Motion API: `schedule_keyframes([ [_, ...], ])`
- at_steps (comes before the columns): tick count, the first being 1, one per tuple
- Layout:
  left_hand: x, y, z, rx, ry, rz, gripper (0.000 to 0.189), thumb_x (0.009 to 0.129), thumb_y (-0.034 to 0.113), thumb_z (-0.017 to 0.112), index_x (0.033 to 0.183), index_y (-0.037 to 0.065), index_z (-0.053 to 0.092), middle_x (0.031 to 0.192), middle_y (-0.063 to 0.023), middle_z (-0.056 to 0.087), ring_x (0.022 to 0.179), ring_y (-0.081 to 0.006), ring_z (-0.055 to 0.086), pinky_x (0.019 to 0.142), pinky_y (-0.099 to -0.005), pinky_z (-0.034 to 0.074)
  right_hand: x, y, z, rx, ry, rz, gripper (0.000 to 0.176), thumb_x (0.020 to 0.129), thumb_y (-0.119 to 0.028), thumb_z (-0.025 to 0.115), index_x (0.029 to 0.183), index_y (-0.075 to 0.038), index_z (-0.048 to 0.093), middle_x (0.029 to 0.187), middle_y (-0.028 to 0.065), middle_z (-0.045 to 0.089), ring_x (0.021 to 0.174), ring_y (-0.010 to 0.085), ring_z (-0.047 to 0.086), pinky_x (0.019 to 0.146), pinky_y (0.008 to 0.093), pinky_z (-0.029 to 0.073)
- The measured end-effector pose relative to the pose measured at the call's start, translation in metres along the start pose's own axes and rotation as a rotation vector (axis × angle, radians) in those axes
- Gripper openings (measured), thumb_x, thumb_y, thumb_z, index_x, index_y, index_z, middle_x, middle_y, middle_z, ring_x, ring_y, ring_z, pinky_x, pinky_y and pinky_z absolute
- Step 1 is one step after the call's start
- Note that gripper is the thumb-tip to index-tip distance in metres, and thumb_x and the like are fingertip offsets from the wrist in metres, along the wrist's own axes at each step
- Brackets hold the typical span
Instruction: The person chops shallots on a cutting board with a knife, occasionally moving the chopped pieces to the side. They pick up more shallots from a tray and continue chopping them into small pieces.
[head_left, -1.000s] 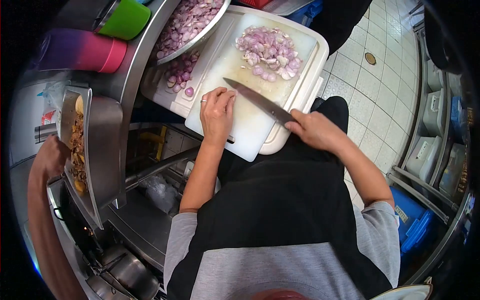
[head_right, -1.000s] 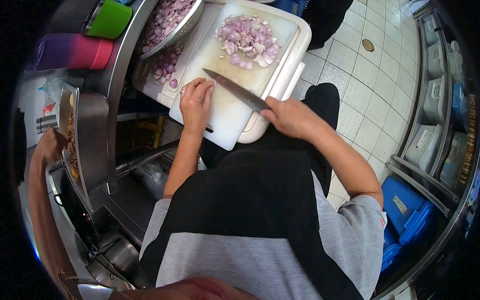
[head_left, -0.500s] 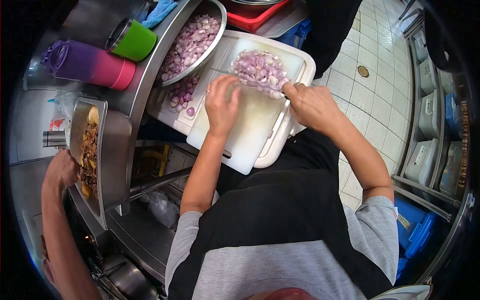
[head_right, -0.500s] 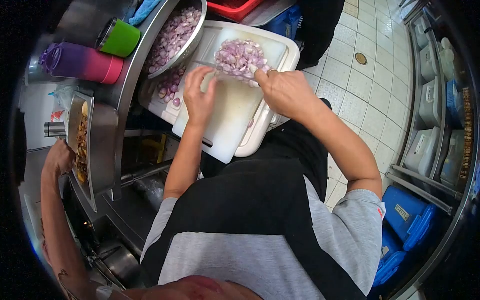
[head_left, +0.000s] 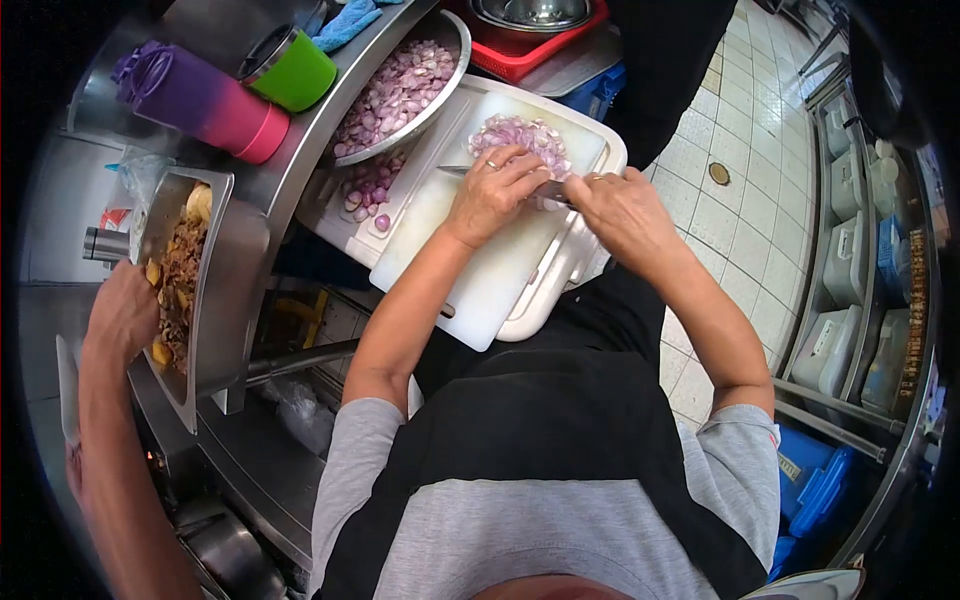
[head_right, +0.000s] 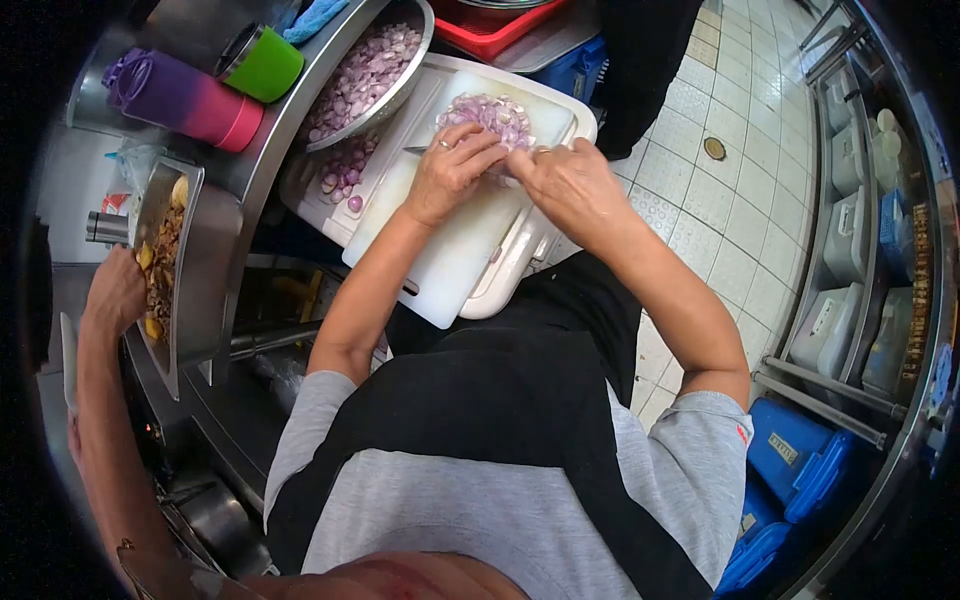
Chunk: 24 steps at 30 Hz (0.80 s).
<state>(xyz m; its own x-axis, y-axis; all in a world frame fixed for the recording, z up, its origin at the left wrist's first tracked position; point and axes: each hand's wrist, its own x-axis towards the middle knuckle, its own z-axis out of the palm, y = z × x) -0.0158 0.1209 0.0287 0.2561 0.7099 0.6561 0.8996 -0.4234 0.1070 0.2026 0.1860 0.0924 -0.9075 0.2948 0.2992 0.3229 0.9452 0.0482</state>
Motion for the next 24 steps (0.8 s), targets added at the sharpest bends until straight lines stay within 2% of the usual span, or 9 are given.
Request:
schedule_keyframes([
  [3, -0.004, -0.018, 0.001, 0.038, 0.012, -0.007, 0.034, 0.065, 0.000, 0.070, 0.098, 0.009, 0.071, 0.109, -0.0049, 0.068, 0.106, -0.0296, 0.061, 0.090, -0.0420, 0.051, -0.024, 0.014, -0.023, -0.028, -0.025, 0.017, 0.011, 0.086, -0.009, 0.054, 0.095, -0.010, 0.049, 0.077, 0.0052, 0.061, 0.078, 0.0228, 0.064, 0.068, 0.0381, 0.043],
  [8, -0.016, -0.036, 0.007, 0.044, 0.089, -0.124, 0.031, 0.067, 0.004, 0.072, 0.097, 0.012, 0.072, 0.103, -0.0054, 0.067, 0.104, -0.0282, 0.062, 0.090, -0.0384, 0.052, -0.085, 0.018, -0.071, 0.146, -0.155, 0.304, 0.031, 0.076, -0.008, 0.070, 0.100, -0.008, 0.050, 0.081, 0.0105, 0.061, 0.078, 0.0308, 0.062, 0.067, 0.0409, 0.042],
  [9, -0.015, -0.034, 0.005, 0.037, 0.111, -0.156, 0.024, 0.072, 0.007, 0.073, 0.096, 0.012, 0.073, 0.099, -0.0063, 0.066, 0.102, -0.0277, 0.062, 0.088, -0.0378, 0.052, -0.099, 0.017, -0.076, 0.194, -0.179, 0.387, 0.036, 0.073, -0.007, 0.074, 0.102, -0.007, 0.052, 0.082, 0.0118, 0.062, 0.077, 0.0327, 0.062, 0.067, 0.0416, 0.044],
  [11, -0.015, -0.028, -0.001, 0.034, 0.066, -0.264, 0.022, 0.074, 0.009, 0.073, 0.096, 0.012, 0.073, 0.099, -0.0067, 0.066, 0.101, -0.0279, 0.062, 0.087, -0.0381, 0.052, -0.120, 0.015, -0.082, 0.448, -0.196, 0.546, 0.038, 0.076, -0.006, 0.076, 0.107, -0.005, 0.054, 0.079, 0.0126, 0.064, 0.070, 0.0315, 0.063, 0.064, 0.0394, 0.047],
  [12, -0.014, -0.026, -0.001, 0.007, 0.015, -0.351, 0.020, 0.076, 0.012, 0.074, 0.097, 0.012, 0.074, 0.099, -0.0071, 0.066, 0.100, -0.0281, 0.062, 0.087, -0.0384, 0.051, -0.125, 0.011, -0.080, 0.448, -0.201, 0.524, 0.038, 0.076, -0.006, 0.076, 0.107, -0.005, 0.054, 0.079, 0.0126, 0.064, 0.070, 0.0315, 0.063, 0.064, 0.0394, 0.047],
  [14, -0.013, -0.025, -0.001, 0.018, 0.026, -0.399, 0.019, 0.080, 0.014, 0.073, 0.098, 0.011, 0.074, 0.101, -0.0079, 0.066, 0.099, -0.0289, 0.062, 0.088, -0.0393, 0.050, -0.132, 0.003, -0.064, 0.746, -0.205, 0.648, 0.036, 0.078, -0.005, 0.076, 0.108, -0.004, 0.057, 0.074, 0.0126, 0.063, 0.065, 0.0270, 0.062, 0.062, 0.0355, 0.049],
  [17, -0.017, -0.019, -0.010, -0.014, 0.160, -0.397, 0.018, 0.082, 0.012, 0.071, 0.099, 0.009, 0.073, 0.101, -0.0093, 0.067, 0.099, -0.0301, 0.062, 0.089, -0.0397, 0.050, -0.129, -0.008, -0.031, 0.838, -0.262, 0.616, 0.031, 0.080, -0.008, 0.075, 0.107, -0.004, 0.060, 0.073, 0.0142, 0.061, 0.064, 0.0246, 0.061, 0.062, 0.0355, 0.048],
  [20, -0.047, -0.030, -0.030, 0.011, 0.166, -0.511, 0.016, 0.081, 0.008, 0.068, 0.097, 0.005, 0.072, 0.101, -0.0116, 0.067, 0.097, -0.0318, 0.063, 0.087, -0.0402, 0.051, -0.111, -0.018, -0.018, 0.832, -0.377, 0.576, 0.031, 0.083, -0.012, 0.073, 0.108, -0.003, 0.059, 0.078, 0.0185, 0.063, 0.071, 0.0344, 0.063, 0.065, 0.0382, 0.048],
  [24, -0.099, -0.071, -0.057, 0.260, 0.259, -0.758, 0.014, 0.084, 0.009, 0.065, 0.095, 0.005, 0.073, 0.100, -0.0155, 0.068, 0.096, -0.0328, 0.063, 0.087, -0.0422, 0.051, -0.092, -0.028, -0.004, 0.869, -0.345, 0.505, 0.030, 0.084, -0.013, 0.072, 0.109, -0.002, 0.059, 0.083, 0.0214, 0.064, 0.079, 0.0395, 0.064, 0.070, 0.0415, 0.049],
])
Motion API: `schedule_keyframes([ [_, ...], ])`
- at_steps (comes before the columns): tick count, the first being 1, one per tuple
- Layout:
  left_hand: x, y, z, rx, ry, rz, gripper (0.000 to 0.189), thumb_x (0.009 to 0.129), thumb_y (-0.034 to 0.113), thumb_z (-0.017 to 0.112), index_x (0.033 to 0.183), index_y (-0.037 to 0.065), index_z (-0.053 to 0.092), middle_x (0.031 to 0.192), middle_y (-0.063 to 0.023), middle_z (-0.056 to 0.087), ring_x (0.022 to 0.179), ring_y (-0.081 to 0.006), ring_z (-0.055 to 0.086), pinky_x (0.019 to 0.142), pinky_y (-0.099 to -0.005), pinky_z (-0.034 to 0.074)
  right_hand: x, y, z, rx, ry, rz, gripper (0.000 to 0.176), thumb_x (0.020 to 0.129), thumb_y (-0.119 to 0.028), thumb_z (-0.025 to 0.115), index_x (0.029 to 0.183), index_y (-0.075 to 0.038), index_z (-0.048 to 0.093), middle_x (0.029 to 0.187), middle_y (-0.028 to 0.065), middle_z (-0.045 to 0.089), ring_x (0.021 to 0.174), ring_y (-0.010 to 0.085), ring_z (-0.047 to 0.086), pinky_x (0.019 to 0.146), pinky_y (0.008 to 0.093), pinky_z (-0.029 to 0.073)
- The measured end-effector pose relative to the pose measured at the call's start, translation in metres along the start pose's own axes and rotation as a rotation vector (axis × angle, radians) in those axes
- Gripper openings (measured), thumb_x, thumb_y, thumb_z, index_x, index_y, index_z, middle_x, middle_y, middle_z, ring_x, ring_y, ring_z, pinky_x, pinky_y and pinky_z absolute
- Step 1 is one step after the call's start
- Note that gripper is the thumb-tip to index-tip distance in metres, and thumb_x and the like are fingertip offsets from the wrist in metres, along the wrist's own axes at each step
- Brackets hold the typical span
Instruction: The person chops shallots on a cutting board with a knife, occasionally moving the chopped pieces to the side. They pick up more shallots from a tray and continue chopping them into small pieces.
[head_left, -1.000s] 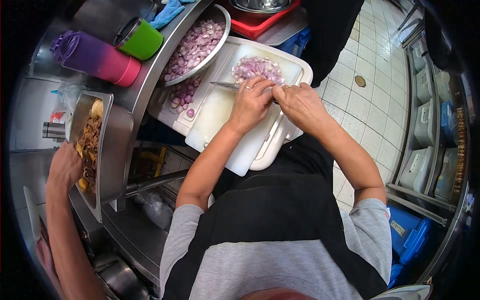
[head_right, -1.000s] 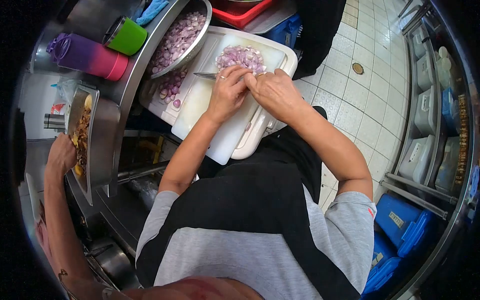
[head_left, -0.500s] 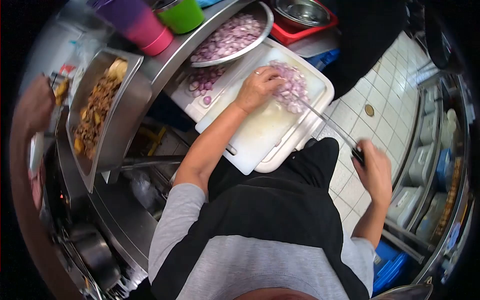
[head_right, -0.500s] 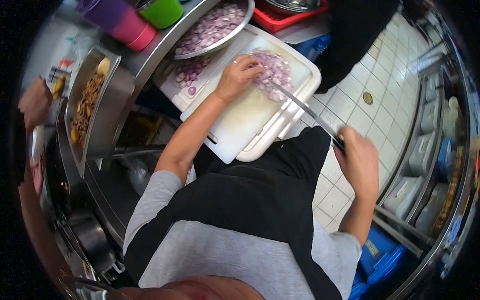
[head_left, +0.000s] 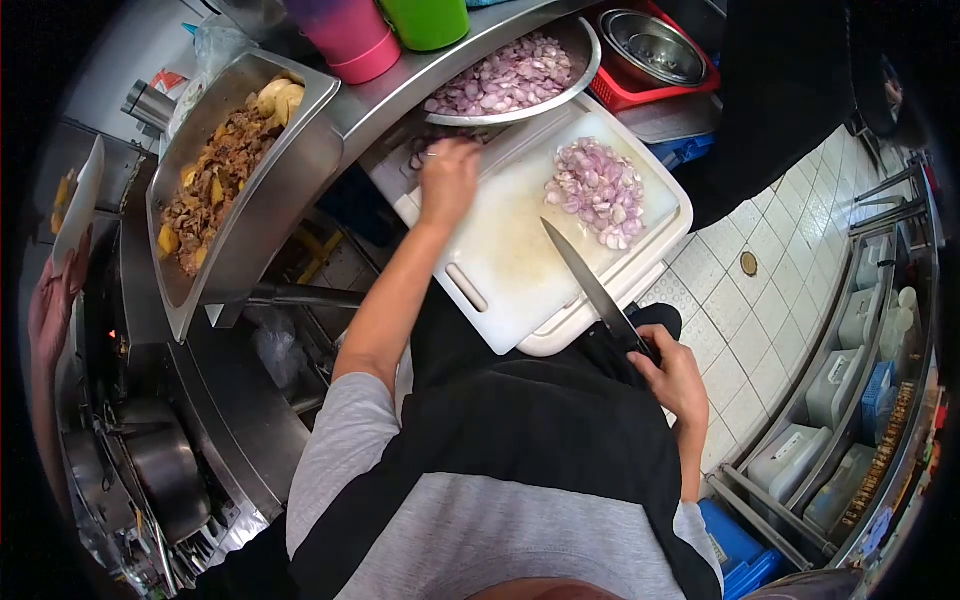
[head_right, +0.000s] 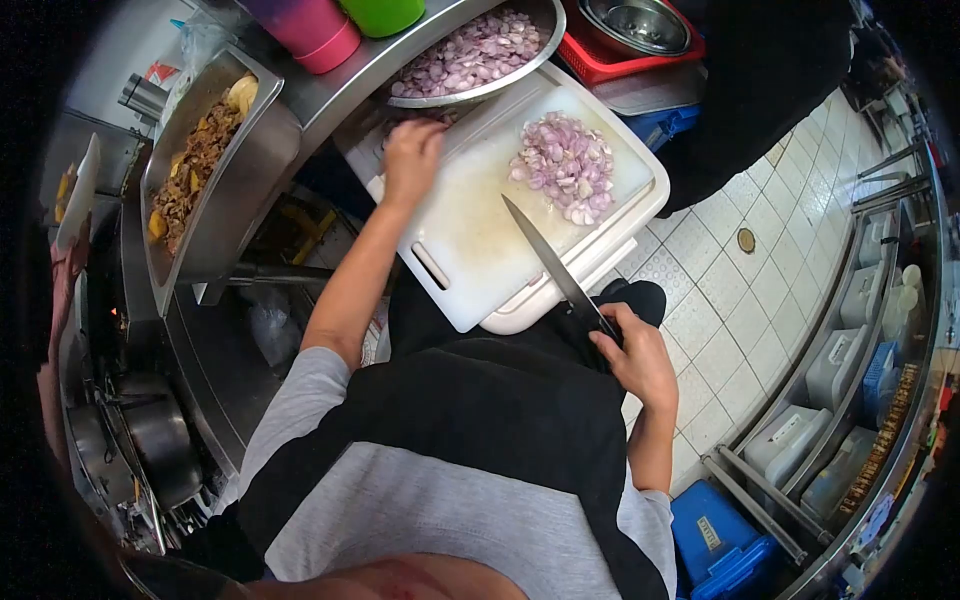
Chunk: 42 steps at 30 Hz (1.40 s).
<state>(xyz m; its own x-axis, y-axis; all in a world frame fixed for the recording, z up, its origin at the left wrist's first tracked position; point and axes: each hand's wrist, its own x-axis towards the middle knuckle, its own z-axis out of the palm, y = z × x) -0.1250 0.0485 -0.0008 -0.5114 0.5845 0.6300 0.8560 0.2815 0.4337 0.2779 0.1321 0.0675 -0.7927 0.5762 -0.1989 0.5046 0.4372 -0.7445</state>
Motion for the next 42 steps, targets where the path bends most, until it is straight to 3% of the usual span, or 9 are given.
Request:
schedule_keyframes([
  [5, 0.039, -0.069, -0.003, 0.144, -0.142, -0.417, 0.041, 0.085, 0.032, 0.066, 0.115, 0.005, 0.068, 0.117, -0.0247, 0.063, 0.109, -0.0395, 0.060, 0.094, -0.0463, 0.047, 0.015, -0.005, 0.017, -0.062, 0.010, -0.025, 0.029, 0.085, -0.016, 0.070, 0.108, -0.001, 0.059, 0.088, 0.0240, 0.065, 0.086, 0.0429, 0.064, 0.074, 0.0468, 0.049],
  [7, 0.065, -0.083, 0.002, 0.142, -0.572, -0.687, 0.063, 0.082, 0.045, 0.068, 0.130, 0.007, 0.059, 0.133, -0.0254, 0.055, 0.124, -0.0363, 0.054, 0.102, -0.0420, 0.043, 0.018, -0.004, 0.022, -0.082, 0.019, -0.030, 0.029, 0.085, -0.016, 0.070, 0.107, -0.001, 0.058, 0.087, 0.0243, 0.065, 0.085, 0.0435, 0.063, 0.073, 0.0477, 0.049],
  [14, 0.073, -0.143, 0.038, -0.059, -0.470, -0.551, 0.097, 0.074, 0.058, 0.071, 0.147, 0.005, 0.038, 0.147, -0.0191, 0.046, 0.133, -0.0318, 0.047, 0.108, -0.0378, 0.038, 0.018, 0.002, 0.034, -0.099, 0.058, -0.046, 0.027, 0.088, -0.017, 0.068, 0.106, -0.001, 0.055, 0.083, 0.0244, 0.064, 0.081, 0.0442, 0.063, 0.069, 0.0494, 0.048],
  [23, 0.056, -0.129, 0.024, -0.117, -0.443, -0.632, 0.082, 0.076, 0.051, 0.072, 0.142, 0.009, 0.047, 0.141, -0.0176, 0.053, 0.127, -0.0325, 0.052, 0.106, -0.0388, 0.041, 0.021, -0.002, 0.032, -0.180, 0.068, -0.080, 0.028, 0.090, -0.019, 0.066, 0.107, -0.001, 0.055, 0.083, 0.0237, 0.065, 0.080, 0.0434, 0.063, 0.069, 0.0491, 0.049],
  [28, 0.025, -0.106, -0.009, 0.047, -0.288, -0.517, 0.032, 0.083, 0.034, 0.067, 0.107, 0.013, 0.070, 0.103, -0.0145, 0.071, 0.101, -0.0333, 0.066, 0.090, -0.0401, 0.050, 0.020, -0.003, 0.031, -0.188, 0.052, -0.056, 0.028, 0.090, -0.019, 0.066, 0.108, -0.001, 0.055, 0.084, 0.0236, 0.065, 0.080, 0.0435, 0.064, 0.069, 0.0492, 0.050],
  [34, 0.014, -0.110, -0.018, 0.073, -0.259, -0.443, 0.023, 0.083, 0.026, 0.067, 0.098, 0.010, 0.071, 0.097, -0.0171, 0.071, 0.097, -0.0329, 0.067, 0.086, -0.0401, 0.052, 0.022, 0.002, 0.031, -0.193, 0.036, -0.059, 0.027, 0.091, -0.019, 0.065, 0.109, -0.001, 0.054, 0.085, 0.0239, 0.065, 0.080, 0.0436, 0.064, 0.070, 0.0500, 0.049],
  [35, 0.023, -0.098, -0.028, 0.028, -0.390, -0.558, 0.040, 0.086, 0.038, 0.065, 0.115, 0.011, 0.069, 0.112, -0.0177, 0.069, 0.106, -0.0344, 0.065, 0.091, -0.0408, 0.049, 0.023, 0.002, 0.031, -0.192, 0.032, -0.055, 0.027, 0.091, -0.019, 0.065, 0.109, -0.001, 0.054, 0.085, 0.0240, 0.065, 0.080, 0.0436, 0.064, 0.070, 0.0501, 0.049],
  [37, 0.044, -0.070, -0.063, 0.138, -0.534, -0.581, 0.033, 0.086, 0.028, 0.060, 0.110, 0.006, 0.068, 0.103, -0.0131, 0.066, 0.093, -0.0259, 0.059, 0.079, -0.0363, 0.046, 0.022, 0.001, 0.030, -0.200, 0.034, -0.058, 0.027, 0.091, -0.019, 0.064, 0.109, -0.001, 0.054, 0.085, 0.0240, 0.065, 0.080, 0.0436, 0.064, 0.070, 0.0500, 0.049],
  [42, 0.125, 0.017, -0.409, 0.253, -0.646, -0.345, 0.021, 0.086, 0.002, 0.049, 0.098, -0.007, 0.064, 0.080, -0.0016, 0.057, 0.059, -0.0048, 0.045, 0.049, -0.0252, 0.039, 0.024, -0.002, 0.029, -0.218, 0.028, -0.068, 0.027, 0.092, -0.019, 0.064, 0.109, -0.001, 0.054, 0.084, 0.0240, 0.065, 0.080, 0.0437, 0.063, 0.069, 0.0498, 0.049],
])
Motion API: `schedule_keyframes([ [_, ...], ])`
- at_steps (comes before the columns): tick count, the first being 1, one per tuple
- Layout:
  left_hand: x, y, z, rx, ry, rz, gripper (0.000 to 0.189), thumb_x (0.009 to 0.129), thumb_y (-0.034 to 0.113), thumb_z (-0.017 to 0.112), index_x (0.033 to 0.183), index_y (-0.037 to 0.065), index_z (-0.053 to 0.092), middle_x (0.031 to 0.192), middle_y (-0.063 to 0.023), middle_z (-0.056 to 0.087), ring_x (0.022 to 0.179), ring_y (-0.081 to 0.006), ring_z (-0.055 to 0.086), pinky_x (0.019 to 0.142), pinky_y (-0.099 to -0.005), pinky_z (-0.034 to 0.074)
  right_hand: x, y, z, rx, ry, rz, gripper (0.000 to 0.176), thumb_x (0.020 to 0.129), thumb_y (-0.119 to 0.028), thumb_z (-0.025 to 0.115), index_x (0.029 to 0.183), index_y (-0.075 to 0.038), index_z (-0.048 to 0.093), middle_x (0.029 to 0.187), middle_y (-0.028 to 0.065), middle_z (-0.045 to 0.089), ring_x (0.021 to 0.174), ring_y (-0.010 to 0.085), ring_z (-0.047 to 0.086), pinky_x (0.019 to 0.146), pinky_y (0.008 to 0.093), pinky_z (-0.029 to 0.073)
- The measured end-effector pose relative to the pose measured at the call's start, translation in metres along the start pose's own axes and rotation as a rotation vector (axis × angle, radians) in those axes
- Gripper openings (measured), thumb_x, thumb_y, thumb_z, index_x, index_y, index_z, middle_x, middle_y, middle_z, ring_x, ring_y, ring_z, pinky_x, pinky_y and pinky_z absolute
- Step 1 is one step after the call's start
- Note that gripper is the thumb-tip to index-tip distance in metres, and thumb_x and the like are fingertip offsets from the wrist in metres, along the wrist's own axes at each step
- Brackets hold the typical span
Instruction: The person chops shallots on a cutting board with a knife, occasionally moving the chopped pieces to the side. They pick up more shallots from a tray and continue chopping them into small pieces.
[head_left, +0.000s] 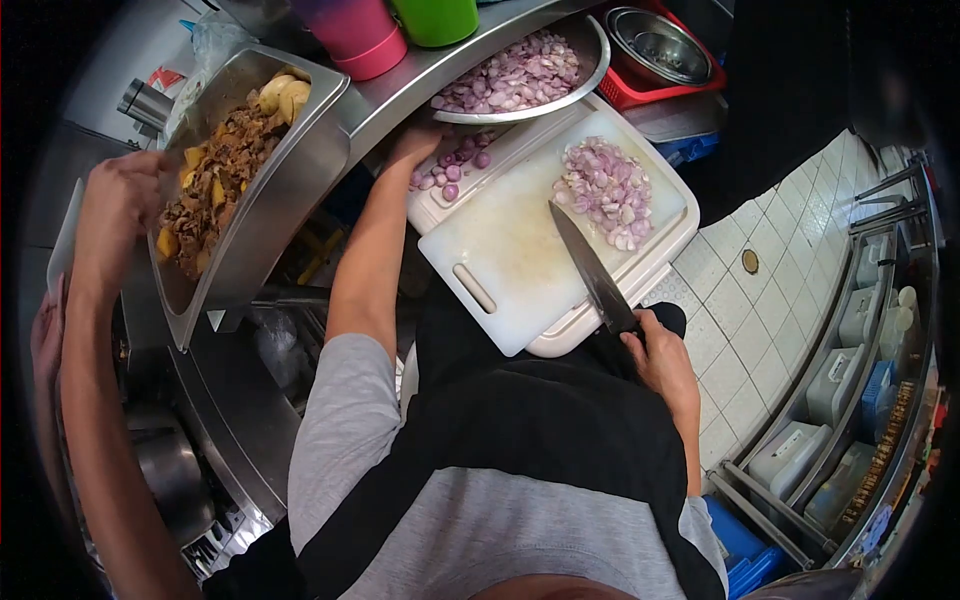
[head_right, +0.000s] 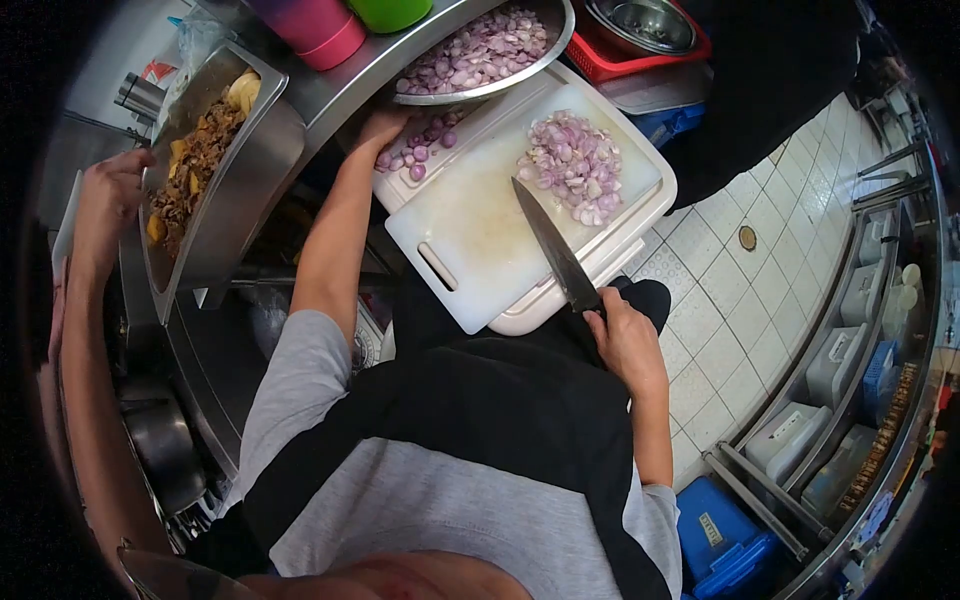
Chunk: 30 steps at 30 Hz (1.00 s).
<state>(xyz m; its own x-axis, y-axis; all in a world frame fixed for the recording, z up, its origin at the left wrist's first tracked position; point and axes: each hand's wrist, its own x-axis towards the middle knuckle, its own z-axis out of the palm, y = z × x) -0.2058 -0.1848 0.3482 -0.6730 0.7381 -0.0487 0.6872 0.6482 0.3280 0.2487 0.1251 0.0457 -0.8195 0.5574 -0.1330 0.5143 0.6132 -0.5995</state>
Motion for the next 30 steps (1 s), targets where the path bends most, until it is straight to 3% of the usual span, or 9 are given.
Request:
schedule_keyframes([
  [1, -0.010, 0.035, 0.003, -0.042, 0.154, 0.021, 0.017, 0.079, 0.000, 0.047, 0.084, -0.005, 0.063, 0.069, 0.0029, 0.044, 0.058, 0.0007, 0.036, 0.047, -0.0222, 0.028, 0.000, -0.002, 0.000, -0.001, 0.002, 0.008, 0.027, 0.092, -0.019, 0.063, 0.109, -0.001, 0.054, 0.084, 0.0240, 0.065, 0.080, 0.0438, 0.063, 0.069, 0.0499, 0.049],
  [5, -0.004, -0.048, -0.016, -0.181, 0.278, 0.050, 0.017, 0.080, 0.003, 0.048, 0.084, -0.005, 0.062, 0.066, 0.0028, 0.038, 0.057, 0.0003, 0.030, 0.047, -0.0229, 0.022, 0.000, 0.000, 0.003, 0.012, 0.001, 0.029, 0.027, 0.093, -0.019, 0.062, 0.110, -0.001, 0.053, 0.085, 0.0242, 0.065, 0.080, 0.0441, 0.063, 0.070, 0.0506, 0.049],
  [7, -0.019, -0.044, -0.037, -0.073, 0.227, 0.020, 0.015, 0.076, 0.008, 0.050, 0.064, 0.001, 0.046, 0.061, 0.0010, 0.032, 0.055, -0.0067, 0.030, 0.059, -0.0260, 0.034, 0.001, 0.002, 0.001, 0.008, -0.017, 0.027, 0.027, 0.093, -0.019, 0.062, 0.110, -0.001, 0.053, 0.085, 0.0245, 0.065, 0.080, 0.0443, 0.063, 0.070, 0.0509, 0.048],
  [11, -0.014, -0.039, -0.023, -0.044, 0.093, 0.029, 0.034, 0.070, 0.013, 0.051, 0.049, 0.011, 0.024, 0.053, 0.0001, 0.027, 0.054, -0.0129, 0.033, 0.077, -0.0286, 0.043, 0.006, 0.000, -0.002, -0.008, -0.057, 0.056, 0.028, 0.093, -0.019, 0.061, 0.112, -0.001, 0.052, 0.086, 0.0252, 0.065, 0.081, 0.0451, 0.063, 0.070, 0.0518, 0.048],
  [18, 0.010, -0.058, -0.018, -0.292, 0.034, -0.162, 0.031, 0.061, 0.009, 0.050, 0.043, 0.013, 0.026, 0.047, 0.0010, 0.026, 0.053, -0.0140, 0.038, 0.080, -0.0286, 0.045, 0.006, -0.001, 0.000, -0.003, -0.059, 0.075, 0.028, 0.093, -0.019, 0.061, 0.112, 0.000, 0.052, 0.086, 0.0258, 0.065, 0.082, 0.0452, 0.063, 0.071, 0.0521, 0.048],
  [22, 0.051, -0.089, -0.044, -0.167, -0.024, -0.324, 0.022, 0.057, 0.008, 0.051, 0.039, 0.010, 0.039, 0.044, -0.0035, 0.041, 0.046, -0.0157, 0.048, 0.060, -0.0256, 0.048, 0.006, -0.001, 0.000, -0.015, -0.042, 0.057, 0.028, 0.093, -0.019, 0.061, 0.112, 0.000, 0.052, 0.086, 0.0260, 0.065, 0.082, 0.0452, 0.063, 0.071, 0.0521, 0.048],
  [25, 0.078, -0.093, -0.047, 0.386, -0.195, 0.068, 0.019, 0.055, 0.007, 0.057, 0.040, 0.007, 0.046, 0.048, -0.0083, 0.055, 0.048, -0.0167, 0.059, 0.045, -0.0264, 0.046, 0.006, -0.002, 0.000, -0.017, -0.046, 0.062, 0.028, 0.094, -0.018, 0.061, 0.112, 0.000, 0.052, 0.086, 0.0259, 0.065, 0.082, 0.0452, 0.063, 0.071, 0.0520, 0.048],
  [29, 0.088, -0.062, -0.031, 0.823, -0.456, -0.015, 0.018, 0.055, 0.006, 0.068, 0.043, 0.005, 0.055, 0.054, -0.0075, 0.064, 0.055, -0.0135, 0.068, 0.041, -0.0279, 0.047, 0.005, 0.001, 0.001, -0.004, -0.034, 0.050, 0.027, 0.093, -0.018, 0.061, 0.111, 0.000, 0.052, 0.085, 0.0258, 0.065, 0.081, 0.0453, 0.063, 0.071, 0.0518, 0.048],
  [30, 0.071, -0.017, -0.016, 0.826, -0.399, -0.159, 0.019, 0.059, 0.006, 0.068, 0.044, 0.006, 0.057, 0.053, -0.0069, 0.064, 0.055, -0.0135, 0.068, 0.043, -0.0281, 0.049, 0.005, 0.002, 0.002, -0.002, -0.034, 0.052, 0.027, 0.093, -0.018, 0.061, 0.111, 0.000, 0.052, 0.085, 0.0258, 0.065, 0.081, 0.0453, 0.063, 0.071, 0.0518, 0.048],
])
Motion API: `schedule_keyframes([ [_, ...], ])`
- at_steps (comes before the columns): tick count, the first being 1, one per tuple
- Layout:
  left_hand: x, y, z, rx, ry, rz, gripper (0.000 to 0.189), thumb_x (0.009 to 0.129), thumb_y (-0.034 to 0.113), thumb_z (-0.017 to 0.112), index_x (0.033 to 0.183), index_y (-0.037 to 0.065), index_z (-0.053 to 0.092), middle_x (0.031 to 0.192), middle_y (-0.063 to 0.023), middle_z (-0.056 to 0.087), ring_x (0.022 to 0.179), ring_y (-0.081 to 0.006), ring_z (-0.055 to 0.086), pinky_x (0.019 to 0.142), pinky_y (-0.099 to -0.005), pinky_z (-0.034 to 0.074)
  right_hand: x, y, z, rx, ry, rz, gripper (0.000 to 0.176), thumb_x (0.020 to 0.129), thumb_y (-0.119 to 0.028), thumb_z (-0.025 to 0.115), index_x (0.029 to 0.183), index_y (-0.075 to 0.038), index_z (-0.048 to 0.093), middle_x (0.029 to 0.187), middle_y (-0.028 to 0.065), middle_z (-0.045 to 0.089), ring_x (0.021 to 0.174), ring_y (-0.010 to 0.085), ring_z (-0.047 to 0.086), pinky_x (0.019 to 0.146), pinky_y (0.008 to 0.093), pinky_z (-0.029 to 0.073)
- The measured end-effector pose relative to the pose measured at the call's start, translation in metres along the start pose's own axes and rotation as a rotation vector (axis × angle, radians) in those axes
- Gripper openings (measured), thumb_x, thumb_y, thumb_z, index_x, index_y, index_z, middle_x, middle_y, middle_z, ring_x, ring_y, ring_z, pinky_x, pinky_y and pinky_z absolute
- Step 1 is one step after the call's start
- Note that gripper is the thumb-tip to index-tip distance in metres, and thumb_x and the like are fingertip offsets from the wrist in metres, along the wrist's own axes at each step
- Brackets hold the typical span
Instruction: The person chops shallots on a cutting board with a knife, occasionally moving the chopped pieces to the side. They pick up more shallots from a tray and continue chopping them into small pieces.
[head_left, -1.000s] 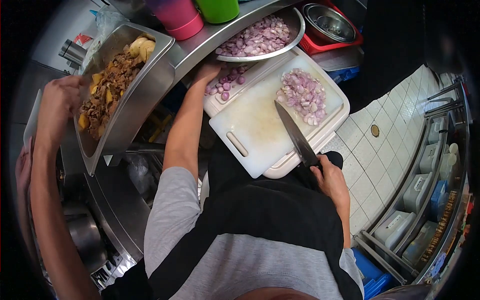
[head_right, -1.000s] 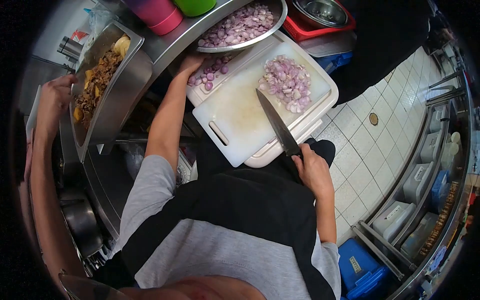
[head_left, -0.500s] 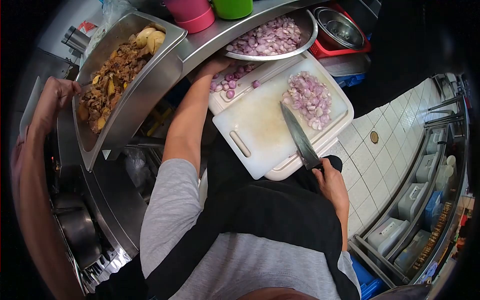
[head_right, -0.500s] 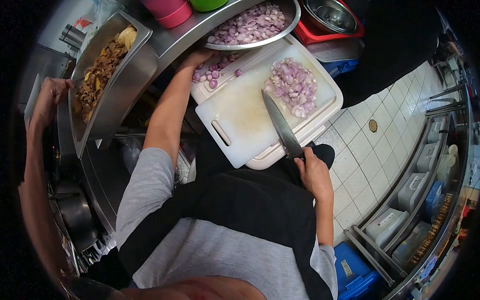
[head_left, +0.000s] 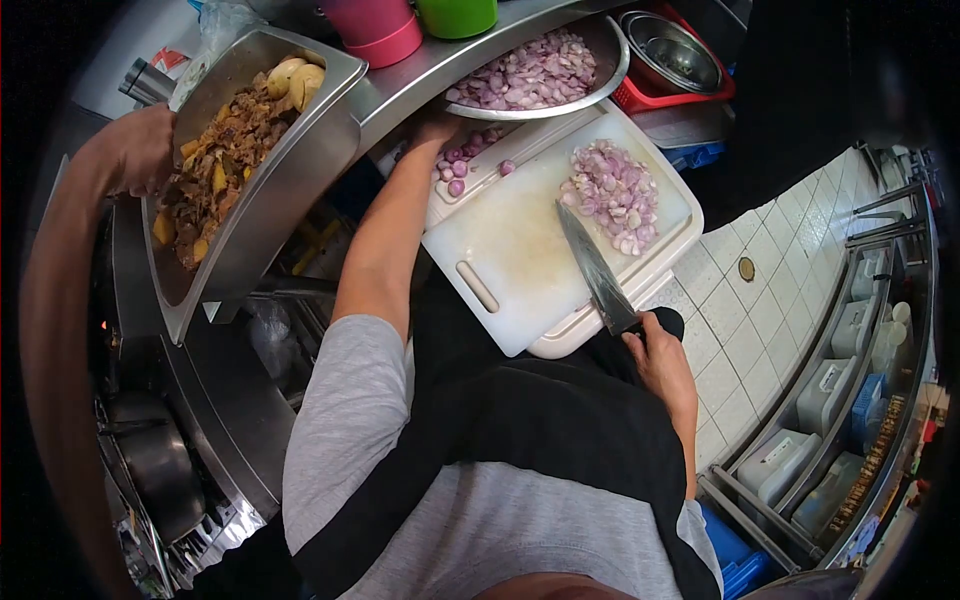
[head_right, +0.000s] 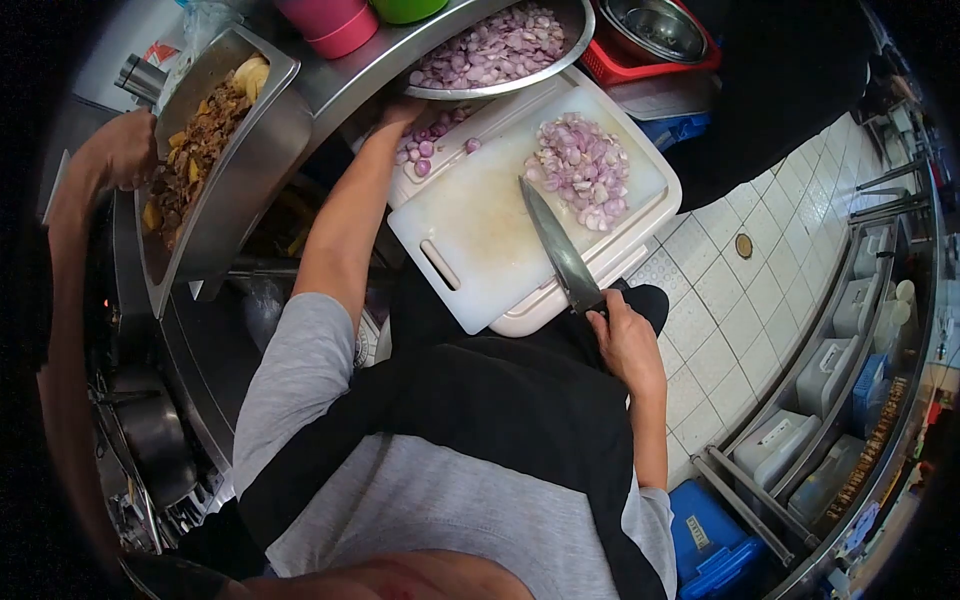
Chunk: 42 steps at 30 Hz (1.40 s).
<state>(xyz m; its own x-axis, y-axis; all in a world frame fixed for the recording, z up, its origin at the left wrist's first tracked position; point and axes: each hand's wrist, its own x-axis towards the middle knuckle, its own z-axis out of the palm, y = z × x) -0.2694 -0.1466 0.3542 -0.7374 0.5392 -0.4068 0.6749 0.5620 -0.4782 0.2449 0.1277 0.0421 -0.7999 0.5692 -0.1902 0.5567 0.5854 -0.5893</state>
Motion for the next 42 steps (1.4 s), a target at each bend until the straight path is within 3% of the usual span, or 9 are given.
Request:
schedule_keyframes([
  [3, 0.001, 0.065, -0.007, 0.490, -0.162, 0.129, 0.010, 0.075, 0.012, 0.067, 0.067, 0.006, 0.067, 0.077, -0.0109, 0.071, 0.073, -0.0157, 0.071, 0.063, -0.0300, 0.056, 0.001, 0.002, 0.001, 0.002, 0.002, -0.013, 0.027, 0.093, -0.019, 0.061, 0.110, 0.000, 0.052, 0.085, 0.0257, 0.065, 0.081, 0.0453, 0.063, 0.071, 0.0517, 0.048],
  [7, 0.204, 0.312, 0.157, -0.850, 0.556, 0.055, 0.029, 0.086, 0.028, 0.064, 0.103, 0.007, 0.073, 0.106, -0.0186, 0.070, 0.089, -0.0321, 0.070, 0.082, -0.0411, 0.054, 0.001, 0.002, 0.000, 0.000, 0.004, -0.020, 0.027, 0.093, -0.019, 0.061, 0.109, 0.000, 0.052, 0.084, 0.0253, 0.064, 0.081, 0.0452, 0.063, 0.071, 0.0518, 0.048],
  [17, 0.161, 0.320, 0.140, -0.666, 0.562, -0.018, 0.029, 0.086, 0.024, 0.062, 0.108, 0.007, 0.072, 0.113, -0.0200, 0.066, 0.106, -0.0381, 0.063, 0.092, -0.0459, 0.050, -0.001, 0.000, -0.001, -0.047, 0.012, -0.040, 0.026, 0.093, -0.020, 0.062, 0.106, 0.000, 0.051, 0.083, 0.0244, 0.065, 0.080, 0.0431, 0.064, 0.070, 0.0510, 0.049],
  [20, 0.160, 0.342, 0.132, -0.617, 0.541, 0.246, 0.033, 0.089, 0.021, 0.057, 0.118, 0.009, 0.068, 0.120, -0.0207, 0.064, 0.107, -0.0407, 0.062, 0.093, -0.0474, 0.050, -0.001, 0.001, 0.000, -0.071, 0.019, -0.052, 0.026, 0.093, -0.020, 0.061, 0.106, 0.000, 0.051, 0.082, 0.0240, 0.065, 0.080, 0.0430, 0.064, 0.070, 0.0508, 0.049],
  [22, 0.166, 0.358, 0.130, -0.683, 0.602, 0.547, 0.043, 0.095, 0.031, 0.050, 0.133, 0.011, 0.058, 0.136, -0.0200, 0.055, 0.116, -0.0405, 0.057, 0.098, -0.0470, 0.047, -0.001, 0.000, -0.001, -0.079, 0.014, -0.050, 0.026, 0.093, -0.020, 0.061, 0.106, 0.000, 0.051, 0.082, 0.0241, 0.064, 0.079, 0.0430, 0.064, 0.070, 0.0510, 0.049],
  [28, 0.194, 0.369, 0.149, -0.608, 0.607, 0.432, 0.066, 0.097, 0.058, 0.036, 0.142, 0.011, 0.048, 0.151, -0.0171, 0.040, 0.125, -0.0375, 0.052, 0.104, -0.0473, 0.042, -0.002, -0.002, -0.001, -0.086, 0.017, -0.045, 0.026, 0.093, -0.021, 0.060, 0.106, 0.000, 0.051, 0.081, 0.0243, 0.064, 0.079, 0.0434, 0.063, 0.070, 0.0516, 0.049],
  [33, 0.157, 0.344, 0.137, -0.516, 0.375, 0.395, 0.061, 0.097, 0.053, 0.039, 0.135, 0.007, 0.054, 0.136, -0.0190, 0.055, 0.119, -0.0376, 0.055, 0.102, -0.0474, 0.042, -0.001, 0.000, 0.000, -0.073, 0.009, -0.043, 0.026, 0.093, -0.021, 0.061, 0.107, 0.000, 0.051, 0.081, 0.0242, 0.064, 0.078, 0.0437, 0.063, 0.070, 0.0516, 0.049],
  [35, 0.164, 0.341, 0.157, -0.552, 0.850, 0.459, 0.054, 0.098, 0.047, 0.042, 0.126, 0.005, 0.060, 0.129, -0.0188, 0.059, 0.112, -0.0379, 0.060, 0.097, -0.0469, 0.046, 0.001, -0.001, -0.001, -0.081, -0.010, -0.007, 0.028, 0.093, -0.021, 0.061, 0.109, 0.000, 0.052, 0.085, 0.0257, 0.066, 0.082, 0.0442, 0.064, 0.071, 0.0516, 0.049],
  [42, 0.102, 0.314, 0.150, -1.200, 0.795, 0.236, 0.025, 0.091, 0.016, 0.063, 0.109, -0.001, 0.067, 0.109, -0.0172, 0.067, 0.097, -0.0317, 0.066, 0.084, -0.0380, 0.052, 0.019, -0.005, 0.017, 0.195, -0.040, -0.003, 0.038, 0.094, -0.022, 0.060, 0.124, -0.001, 0.050, 0.094, 0.0298, 0.066, 0.093, 0.0472, 0.063, 0.079, 0.0515, 0.049],
])
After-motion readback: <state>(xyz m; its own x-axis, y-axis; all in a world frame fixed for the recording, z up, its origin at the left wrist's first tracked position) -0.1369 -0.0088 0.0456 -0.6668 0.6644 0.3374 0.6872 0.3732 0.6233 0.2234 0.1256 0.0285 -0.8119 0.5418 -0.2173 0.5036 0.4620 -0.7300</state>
